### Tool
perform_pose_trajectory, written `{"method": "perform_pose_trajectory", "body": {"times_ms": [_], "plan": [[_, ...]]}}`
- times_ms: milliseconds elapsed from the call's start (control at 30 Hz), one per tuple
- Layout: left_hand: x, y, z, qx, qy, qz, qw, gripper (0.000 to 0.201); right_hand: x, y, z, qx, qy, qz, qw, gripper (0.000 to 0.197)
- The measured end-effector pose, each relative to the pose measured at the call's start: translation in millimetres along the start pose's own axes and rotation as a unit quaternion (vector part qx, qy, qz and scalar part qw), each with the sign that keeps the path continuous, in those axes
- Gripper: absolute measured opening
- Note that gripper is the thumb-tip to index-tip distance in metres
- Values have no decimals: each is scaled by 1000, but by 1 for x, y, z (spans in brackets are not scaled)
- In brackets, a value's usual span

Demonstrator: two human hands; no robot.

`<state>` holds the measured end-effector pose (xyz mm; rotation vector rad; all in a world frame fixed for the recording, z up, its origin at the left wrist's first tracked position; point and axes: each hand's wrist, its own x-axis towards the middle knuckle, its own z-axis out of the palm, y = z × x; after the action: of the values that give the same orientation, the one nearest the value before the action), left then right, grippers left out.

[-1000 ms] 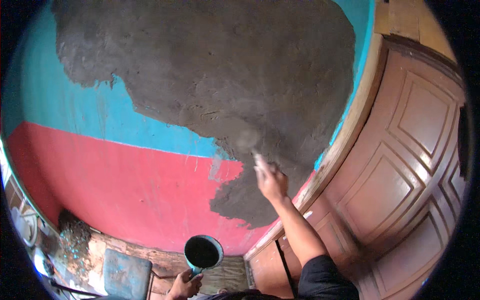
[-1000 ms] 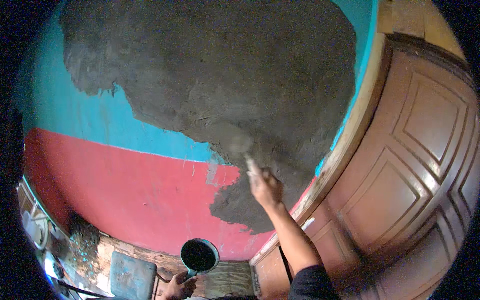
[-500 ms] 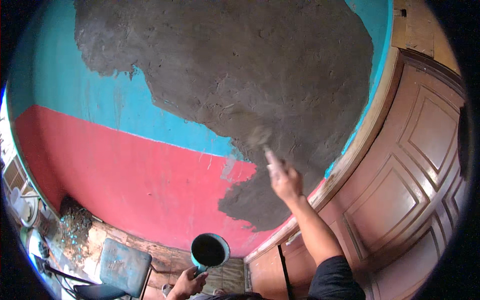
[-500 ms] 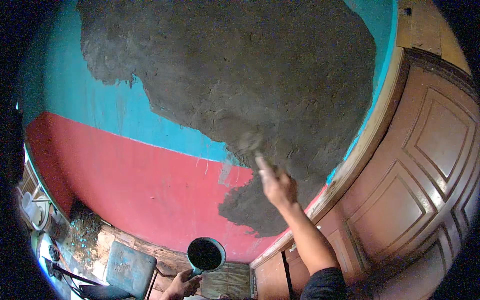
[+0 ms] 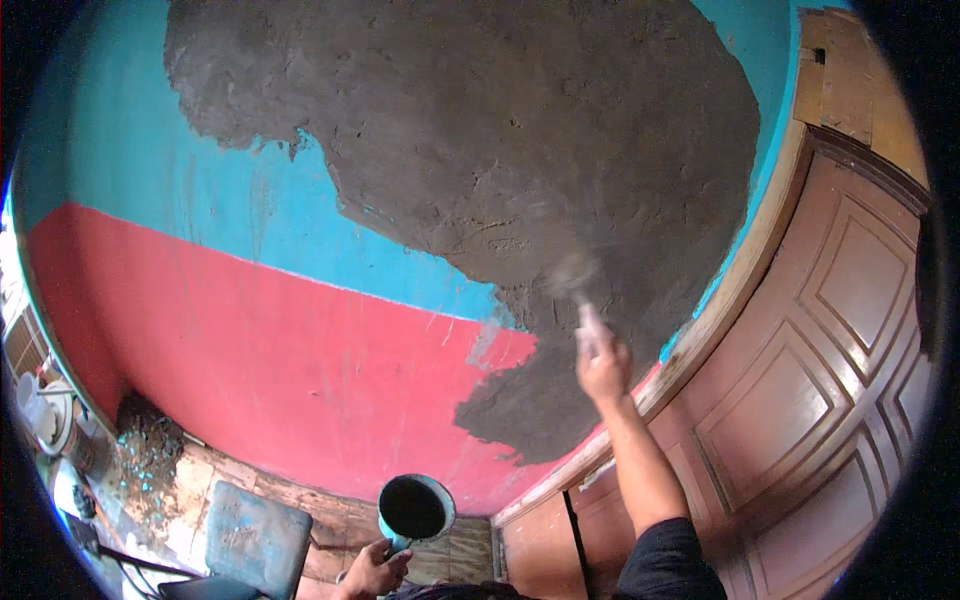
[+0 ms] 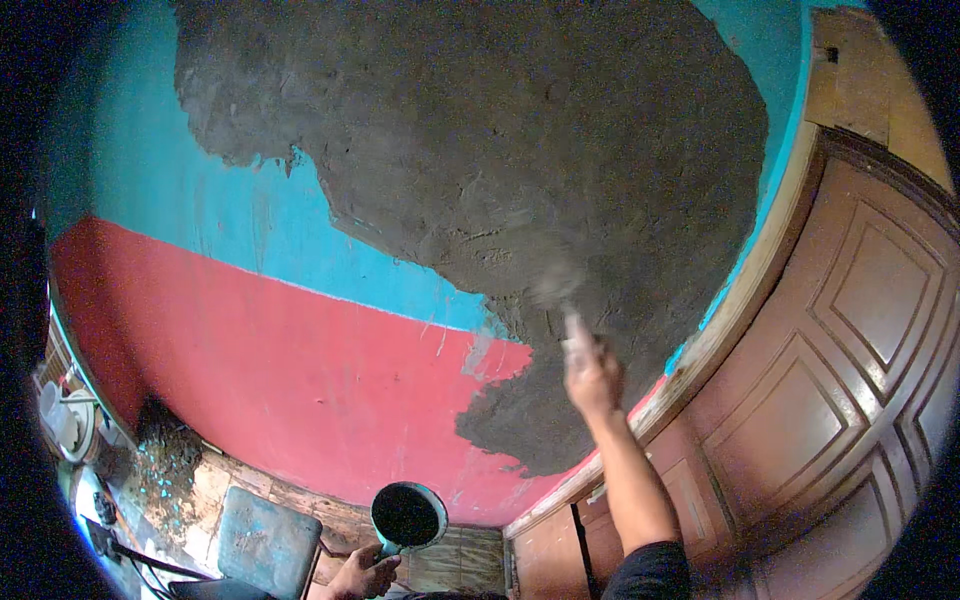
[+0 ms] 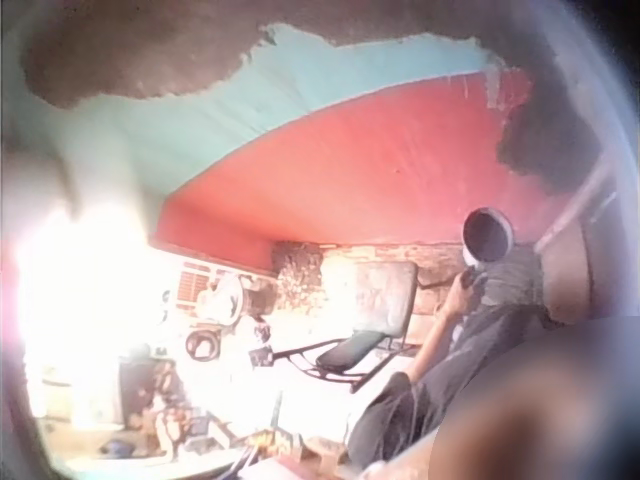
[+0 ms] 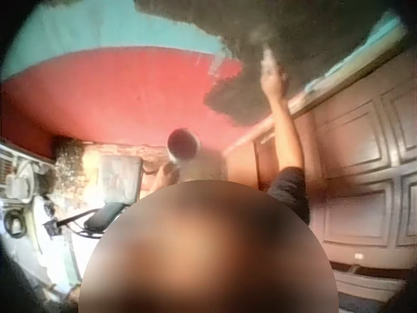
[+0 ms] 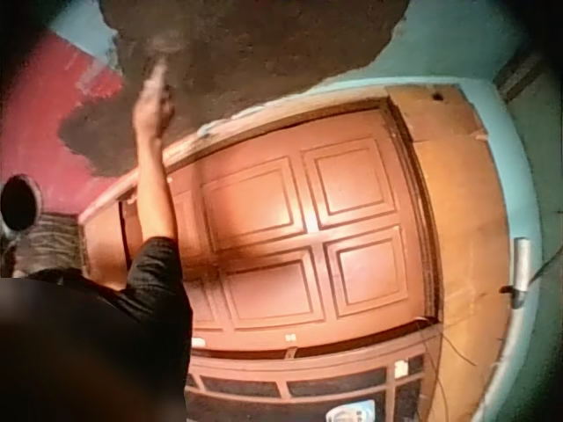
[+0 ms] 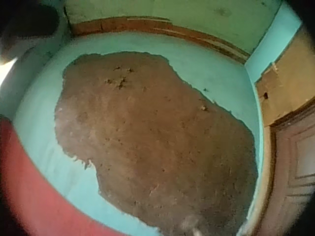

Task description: The person applies mortar mix from a bucket onto a wall surface using a trowel.

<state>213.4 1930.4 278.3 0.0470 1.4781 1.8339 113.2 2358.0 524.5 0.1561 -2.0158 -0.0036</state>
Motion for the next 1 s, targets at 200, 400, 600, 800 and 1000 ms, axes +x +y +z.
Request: {"method": "perform_pose_trajectory", "body": {"times_ms": [200,400,600,800,1000], "plan": [[37,-10,-55,268,-2,254,929,10,18,-39,60,-136,-71,-14,988,45],[-3,37,-57,58,48,131,988,11,4,30,0,-159,24,85,983,45],[38,28,-83,165,42,134,976,10,9,-37,41,-38,-43,28,998,50],[69,21,-96,70,-28,134,988,4,2,-9,59,-152,8,36,988,56],[77,6,-85,158,-8,189,969,3,-4,29,1,-43,133,173,975,37]]}}
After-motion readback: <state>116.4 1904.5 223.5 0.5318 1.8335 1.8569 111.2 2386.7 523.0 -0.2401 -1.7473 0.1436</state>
